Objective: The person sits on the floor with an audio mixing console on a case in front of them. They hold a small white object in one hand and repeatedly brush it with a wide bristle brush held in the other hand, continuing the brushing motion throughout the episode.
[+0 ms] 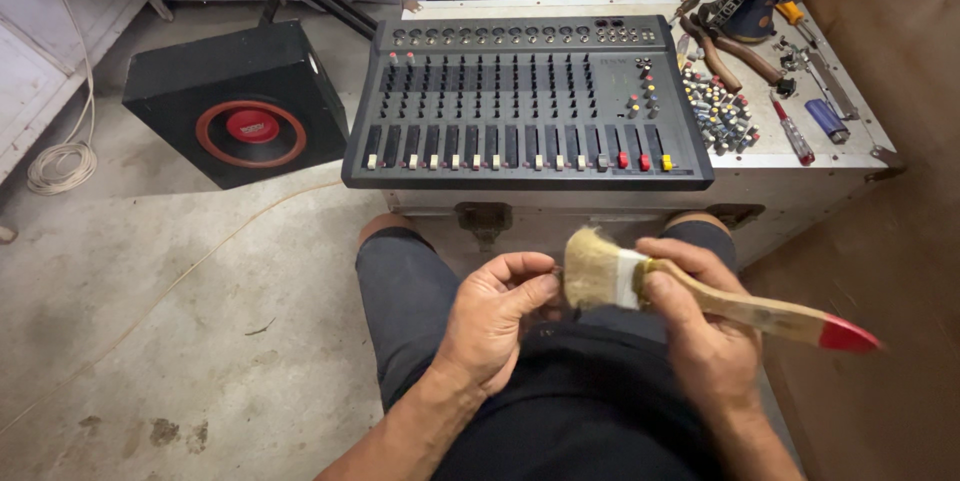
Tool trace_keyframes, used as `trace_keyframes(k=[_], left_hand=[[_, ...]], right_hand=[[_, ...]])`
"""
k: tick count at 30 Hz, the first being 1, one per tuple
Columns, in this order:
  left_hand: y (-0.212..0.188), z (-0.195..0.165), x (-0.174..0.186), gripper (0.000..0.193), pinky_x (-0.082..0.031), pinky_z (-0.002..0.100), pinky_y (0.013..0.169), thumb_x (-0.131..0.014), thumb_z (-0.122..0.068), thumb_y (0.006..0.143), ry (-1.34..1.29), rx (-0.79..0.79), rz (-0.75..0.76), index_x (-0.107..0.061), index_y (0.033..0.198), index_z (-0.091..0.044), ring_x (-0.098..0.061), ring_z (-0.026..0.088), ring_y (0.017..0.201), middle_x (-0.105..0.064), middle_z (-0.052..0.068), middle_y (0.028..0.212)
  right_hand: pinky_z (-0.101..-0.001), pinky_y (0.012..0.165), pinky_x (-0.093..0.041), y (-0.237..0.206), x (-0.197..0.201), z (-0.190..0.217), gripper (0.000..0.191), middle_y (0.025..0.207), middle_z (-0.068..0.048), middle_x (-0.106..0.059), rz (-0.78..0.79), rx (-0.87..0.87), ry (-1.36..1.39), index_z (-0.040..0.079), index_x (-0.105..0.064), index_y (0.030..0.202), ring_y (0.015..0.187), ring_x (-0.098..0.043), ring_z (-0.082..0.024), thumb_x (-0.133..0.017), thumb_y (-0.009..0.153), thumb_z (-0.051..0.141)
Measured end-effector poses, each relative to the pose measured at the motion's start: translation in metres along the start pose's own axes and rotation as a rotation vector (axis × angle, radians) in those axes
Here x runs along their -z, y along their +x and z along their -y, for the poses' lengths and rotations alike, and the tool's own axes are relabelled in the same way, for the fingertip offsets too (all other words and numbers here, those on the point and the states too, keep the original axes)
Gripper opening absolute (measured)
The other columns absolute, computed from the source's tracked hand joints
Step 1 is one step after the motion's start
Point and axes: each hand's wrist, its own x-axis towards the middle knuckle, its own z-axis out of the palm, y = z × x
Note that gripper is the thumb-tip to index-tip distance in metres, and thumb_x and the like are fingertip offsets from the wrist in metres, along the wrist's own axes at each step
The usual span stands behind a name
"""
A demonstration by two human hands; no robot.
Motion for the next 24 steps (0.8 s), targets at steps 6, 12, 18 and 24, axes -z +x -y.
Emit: trace_keyframes(k=[6,12,18,24], left_hand=[[0.001,-0.002,0.002,0.017,-0.060,0.027,0.074,-0.073,0.000,0.091,0.025,0.013,-0.016,-0.068,0.107,0.000,-0.071,0.015,0.083,-0.076,0.012,0.101],[0.002,0.003,0.006,0.017,-0.060,0.028,0.074,-0.073,-0.001,0.092,0.033,0.005,0.005,-0.068,0.108,0.000,-0.071,0.015,0.083,-0.075,0.012,0.101],[0.002,0.003,0.005,0.017,-0.062,0.029,0.076,-0.072,-0.001,0.093,0.023,-0.005,0.004,-0.067,0.109,0.000,-0.071,0.016,0.083,-0.075,0.012,0.101],[0.000,-0.003,0.001,0.016,-0.062,0.031,0.074,-0.069,-0.001,0.094,0.022,0.018,-0.020,-0.066,0.110,0.001,-0.071,0.017,0.082,-0.075,0.014,0.103]], right_hand=[[-0.0241,0.070,-0.052,0.003,0.009,-0.010,0.019,0.090,-0.009,-0.074,0.123,-0.152,-0.175,-0.004,-0.076,0.103,0.079,-0.065,-0.012,-0.067,0.094,0.011],[-0.0193,0.085,-0.053,0.004,-0.002,0.001,0.024,0.106,-0.003,-0.071,-0.064,0.060,0.099,0.000,-0.068,0.120,0.094,-0.065,-0.007,-0.063,0.099,0.011],[-0.0235,0.068,-0.051,0.006,-0.002,0.003,0.018,0.087,-0.008,-0.073,0.085,-0.159,-0.149,-0.003,-0.076,0.105,0.077,-0.064,-0.011,-0.069,0.095,0.010],[-0.0239,0.069,-0.055,0.006,0.007,-0.001,0.019,0.090,-0.006,-0.076,-0.014,-0.179,-0.136,-0.002,-0.074,0.103,0.078,-0.068,-0.010,-0.066,0.093,0.013]])
